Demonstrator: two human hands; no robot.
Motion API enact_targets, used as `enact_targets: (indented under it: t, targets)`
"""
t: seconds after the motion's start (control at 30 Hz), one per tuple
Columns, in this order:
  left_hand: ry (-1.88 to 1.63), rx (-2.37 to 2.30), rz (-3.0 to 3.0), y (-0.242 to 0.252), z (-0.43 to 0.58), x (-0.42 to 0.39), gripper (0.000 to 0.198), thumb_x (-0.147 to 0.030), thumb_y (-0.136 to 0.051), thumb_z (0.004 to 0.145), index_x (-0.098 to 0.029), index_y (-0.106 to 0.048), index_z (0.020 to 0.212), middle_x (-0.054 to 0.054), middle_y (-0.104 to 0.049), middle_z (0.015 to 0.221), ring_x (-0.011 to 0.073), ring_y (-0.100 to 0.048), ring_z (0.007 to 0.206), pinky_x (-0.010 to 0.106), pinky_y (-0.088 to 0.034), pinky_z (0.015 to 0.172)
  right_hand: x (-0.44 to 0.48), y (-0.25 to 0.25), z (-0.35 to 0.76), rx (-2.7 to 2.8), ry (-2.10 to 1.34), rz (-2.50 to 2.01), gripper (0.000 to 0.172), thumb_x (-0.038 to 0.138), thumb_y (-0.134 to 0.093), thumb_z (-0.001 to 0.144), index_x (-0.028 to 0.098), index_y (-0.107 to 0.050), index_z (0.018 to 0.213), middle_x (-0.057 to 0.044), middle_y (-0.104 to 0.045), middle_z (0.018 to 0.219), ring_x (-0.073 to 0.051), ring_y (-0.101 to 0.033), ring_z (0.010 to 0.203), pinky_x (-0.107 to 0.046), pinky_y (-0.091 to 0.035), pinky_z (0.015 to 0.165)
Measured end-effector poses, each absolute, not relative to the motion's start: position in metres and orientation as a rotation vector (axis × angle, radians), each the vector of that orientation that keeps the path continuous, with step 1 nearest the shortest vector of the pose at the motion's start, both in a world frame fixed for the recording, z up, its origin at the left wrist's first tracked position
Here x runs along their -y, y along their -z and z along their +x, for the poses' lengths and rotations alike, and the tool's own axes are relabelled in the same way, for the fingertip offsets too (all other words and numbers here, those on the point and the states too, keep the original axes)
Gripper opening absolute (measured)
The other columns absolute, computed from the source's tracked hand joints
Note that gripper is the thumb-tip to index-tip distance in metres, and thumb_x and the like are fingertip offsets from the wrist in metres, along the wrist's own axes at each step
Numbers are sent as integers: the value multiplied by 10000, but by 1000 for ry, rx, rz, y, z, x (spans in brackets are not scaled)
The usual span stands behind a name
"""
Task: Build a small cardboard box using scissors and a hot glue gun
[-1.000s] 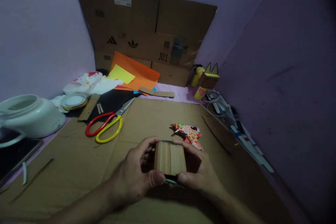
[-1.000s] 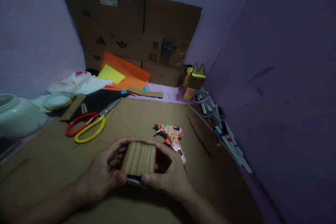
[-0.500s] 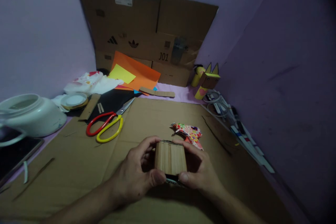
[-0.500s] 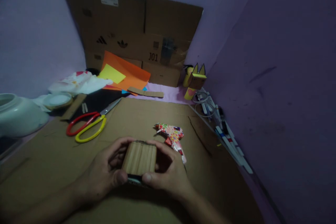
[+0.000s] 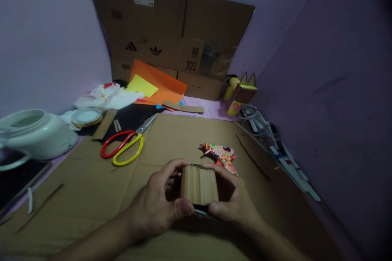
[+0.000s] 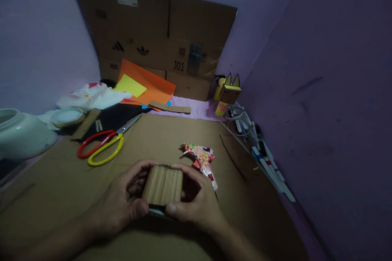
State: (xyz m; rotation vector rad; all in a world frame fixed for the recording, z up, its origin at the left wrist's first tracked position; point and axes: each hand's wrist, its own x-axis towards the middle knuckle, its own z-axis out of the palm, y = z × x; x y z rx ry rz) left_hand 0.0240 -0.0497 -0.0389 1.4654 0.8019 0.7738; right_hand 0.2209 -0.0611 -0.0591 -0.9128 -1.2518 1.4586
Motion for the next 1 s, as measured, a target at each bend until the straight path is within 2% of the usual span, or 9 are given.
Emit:
enact_targets:
  t: [0.13,0.33,0.53,0.63,0.7,0.8,0.9,1.0]
  targets:
    - [-764,-797,1461,37,24,50,728,-615,-622,677,-180,-371,1203,115,-608,1049,252,-613,948,322,-507,799,62,61,221,1241,-1459,-915,591,389,-814,517,235,-615,1051,-72,-678,959,-258,-639,883,-347,-522,721]
    - [-786,-791,1421,39,25,50,727,-598,-638,676,-175,-380,1208,120,-610,1064,261,-612,962,326,-503,800,61,59,220,1265,-1424,-925,607,437,-804,522,246,-606,1063,-70,-680,987,-268,-638,919,-368,-511,780]
    - [-875,-770,1239,40,27,42,703,-562,-663,682,-154,-394,1188,155,-556,1180,270,-568,1053,329,-475,856,58,52,217,1243,-1496,-778,734,577,-736,573,299,-543,1224,-67,-594,1231,-283,-539,1149,-398,-434,944]
    - [-883,-773,1193,36,28,38,697,-567,-658,686,-143,-406,1178,166,-547,1203,278,-549,1084,328,-457,879,59,52,216,1221,-1532,-718,855,511,-803,512,372,-468,1286,-57,-528,1320,-280,-516,1184,-413,-445,932]
    - [-873,-776,1190,34,27,37,688,-564,-652,696,-140,-411,1181,166,-550,1208,281,-548,1089,329,-448,886,59,53,215,1241,-1473,-757,809,445,-827,515,385,-504,1254,-53,-472,1375,-282,-456,1242,-429,-425,955]
    - [-862,-780,1191,33,26,37,648,-539,-630,734,-144,-411,1199,158,-555,1216,283,-544,1101,335,-430,904,59,56,216,1340,-1319,-798,581,406,-811,571,373,-629,1121,-42,-429,1410,-281,-376,1299,-446,-378,997]
    - [-863,-731,1184,36,25,38,607,-541,-564,787,-153,-414,1229,155,-528,1265,301,-504,1157,358,-412,931,57,58,218,1380,-1217,-855,454,391,-797,601,383,-677,1039,-44,-486,1363,-283,-433,1253,-453,-401,975]
    - [-855,-683,1185,40,23,40,574,-522,-488,842,-170,-383,1283,143,-469,1339,307,-441,1226,378,-388,971,57,60,220,1401,-1140,-908,445,393,-796,599,381,-684,1029,-56,-552,1293,-289,-476,1210,-457,-432,945]
